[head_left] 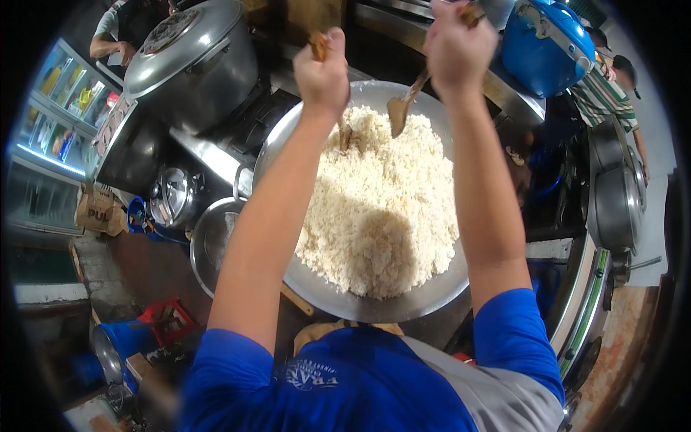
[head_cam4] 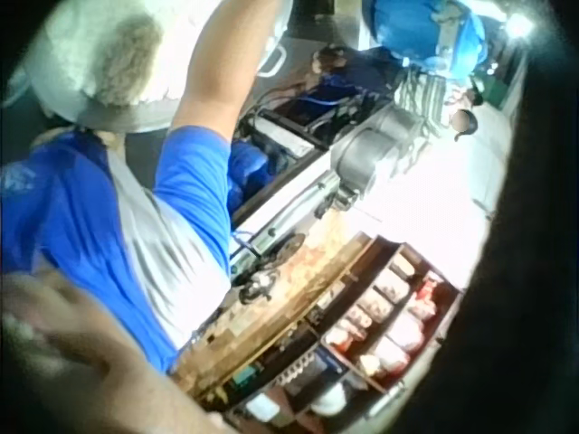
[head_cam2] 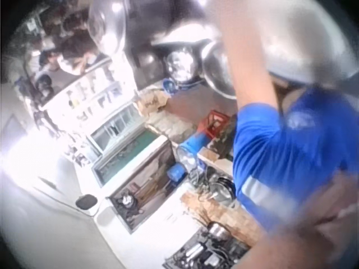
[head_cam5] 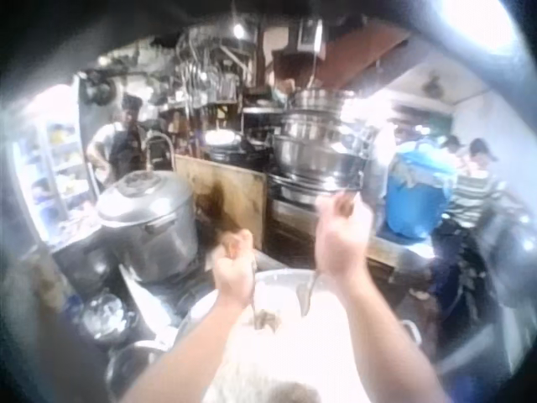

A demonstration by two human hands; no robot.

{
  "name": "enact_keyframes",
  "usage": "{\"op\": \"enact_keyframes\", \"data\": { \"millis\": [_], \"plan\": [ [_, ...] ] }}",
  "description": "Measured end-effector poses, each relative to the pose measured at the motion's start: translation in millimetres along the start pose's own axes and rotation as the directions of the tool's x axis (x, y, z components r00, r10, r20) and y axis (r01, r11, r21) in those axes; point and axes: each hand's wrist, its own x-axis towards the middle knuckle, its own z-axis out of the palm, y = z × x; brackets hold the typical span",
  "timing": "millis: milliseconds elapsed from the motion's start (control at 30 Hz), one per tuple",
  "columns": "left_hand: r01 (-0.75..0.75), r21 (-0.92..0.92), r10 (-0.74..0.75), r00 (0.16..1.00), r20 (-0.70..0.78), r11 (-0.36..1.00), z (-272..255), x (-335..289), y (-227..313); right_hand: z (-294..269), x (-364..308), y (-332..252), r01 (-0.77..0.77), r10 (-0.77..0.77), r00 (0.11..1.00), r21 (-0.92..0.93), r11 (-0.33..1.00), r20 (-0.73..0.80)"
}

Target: The person uses two wooden spoons to continuously mix a large quantity of white rice in a large metal bowl. The mixing action is repetitive and consistent throughout the clip.

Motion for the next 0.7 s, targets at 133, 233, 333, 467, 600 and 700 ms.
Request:
{"op": "enact_keyframes", "data": {
  "millis": [133,233,333,467,600,700],
  "plan": [
    [-0.100,-0.163,0.104,0.994,0.017,0.982,22,10,55,-16,17,-9,0.085,-0.085,0.995,0.011,0.996,-0.046],
    [-0.019,-0.190,0.019,1.000,-0.004,0.982,19,-1,-35,-5,-69,97,0.104,-0.128,0.990,-0.294,0.950,-0.061],
    [0.149,-0.257,-0.147,0.989,0.026,0.955,19,-2,-37,1,-75,111,0.105,-0.107,0.994,-0.169,0.980,-0.003],
    [-0.127,-0.222,0.163,0.974,0.156,0.967,30,23,52,-4,2,46,0.083,-0.093,0.994,-0.170,0.982,-0.051],
    [-0.078,-0.107,0.090,0.990,0.105,0.991,28,16,6,3,-15,57,-0.001,-0.003,0.999,-0.073,0.997,-0.054],
    [0.068,-0.166,-0.060,0.997,0.054,0.984,14,10,-39,12,-68,96,0.062,-0.079,0.995,-0.251,0.966,-0.059]
  ]
}}
